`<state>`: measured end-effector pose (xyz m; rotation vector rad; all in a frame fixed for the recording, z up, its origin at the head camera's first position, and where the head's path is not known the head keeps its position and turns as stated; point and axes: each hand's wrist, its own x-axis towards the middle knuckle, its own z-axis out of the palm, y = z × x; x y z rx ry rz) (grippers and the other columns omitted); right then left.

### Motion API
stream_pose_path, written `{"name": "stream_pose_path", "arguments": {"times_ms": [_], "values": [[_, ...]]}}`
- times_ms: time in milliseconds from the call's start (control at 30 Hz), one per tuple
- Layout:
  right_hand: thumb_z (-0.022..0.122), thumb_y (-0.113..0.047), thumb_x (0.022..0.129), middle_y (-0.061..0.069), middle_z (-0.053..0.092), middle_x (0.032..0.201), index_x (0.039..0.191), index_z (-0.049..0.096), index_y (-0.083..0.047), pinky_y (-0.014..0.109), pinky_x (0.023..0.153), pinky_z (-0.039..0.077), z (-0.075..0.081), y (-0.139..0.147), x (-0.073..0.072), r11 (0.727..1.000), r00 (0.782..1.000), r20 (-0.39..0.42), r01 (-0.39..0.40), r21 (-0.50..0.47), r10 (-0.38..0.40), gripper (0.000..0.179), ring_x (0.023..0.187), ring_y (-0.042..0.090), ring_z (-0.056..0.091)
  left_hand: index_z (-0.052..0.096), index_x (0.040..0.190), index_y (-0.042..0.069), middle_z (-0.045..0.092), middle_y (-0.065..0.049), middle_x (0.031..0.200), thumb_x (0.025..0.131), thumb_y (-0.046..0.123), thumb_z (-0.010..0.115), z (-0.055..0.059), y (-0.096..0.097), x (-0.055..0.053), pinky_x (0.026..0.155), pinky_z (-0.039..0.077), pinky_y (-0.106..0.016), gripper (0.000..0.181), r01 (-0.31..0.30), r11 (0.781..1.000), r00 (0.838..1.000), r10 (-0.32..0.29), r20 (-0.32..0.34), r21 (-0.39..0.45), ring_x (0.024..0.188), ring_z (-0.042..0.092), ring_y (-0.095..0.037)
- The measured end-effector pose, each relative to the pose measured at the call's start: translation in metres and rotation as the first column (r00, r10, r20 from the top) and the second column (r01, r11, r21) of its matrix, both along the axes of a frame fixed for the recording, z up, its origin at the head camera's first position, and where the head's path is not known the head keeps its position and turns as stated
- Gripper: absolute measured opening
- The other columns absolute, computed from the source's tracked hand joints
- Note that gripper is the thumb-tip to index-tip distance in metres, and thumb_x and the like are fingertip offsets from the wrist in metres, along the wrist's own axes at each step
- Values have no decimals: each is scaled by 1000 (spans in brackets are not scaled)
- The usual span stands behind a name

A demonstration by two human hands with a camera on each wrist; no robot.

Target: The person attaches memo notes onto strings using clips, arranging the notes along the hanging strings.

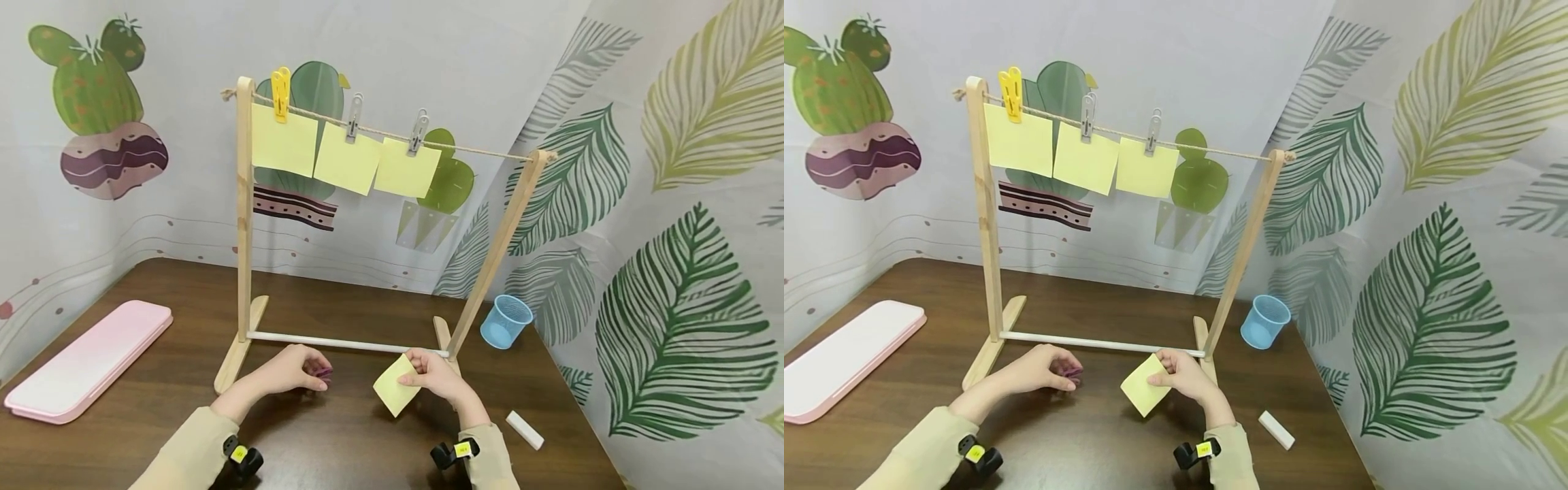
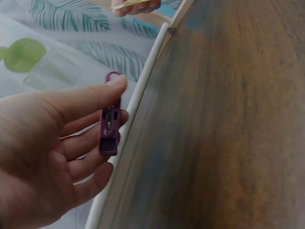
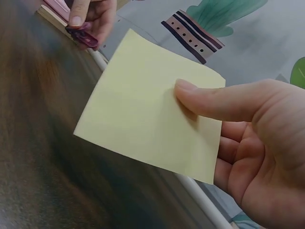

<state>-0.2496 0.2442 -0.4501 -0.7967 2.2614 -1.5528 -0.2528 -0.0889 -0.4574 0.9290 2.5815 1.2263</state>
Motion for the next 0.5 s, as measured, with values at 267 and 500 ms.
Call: {"name": "stream_pose_path", "arguments": {"times_ms": [267,500], "values": [[68,3,86,28,69,87,100,54,14,20,64,52,15,2,-2,995,990,-102,95,3,-94,22,72,2,64,72,105,2,74,-2,91,79,20,81,22,11,-6,73,53,-24,33,-18,999,995,21,-95,31,82,65,-9],[69,1,87,14,72,85,102,56,13,22,63,53,40,3,-5,971,956,-167,237,-35,-239,24,72,2,64,73,104,8,74,1,89,78,28,83,54,27,-11,75,51,-26,35,-25,999,985,32,-171,48,81,64,-5]]}}
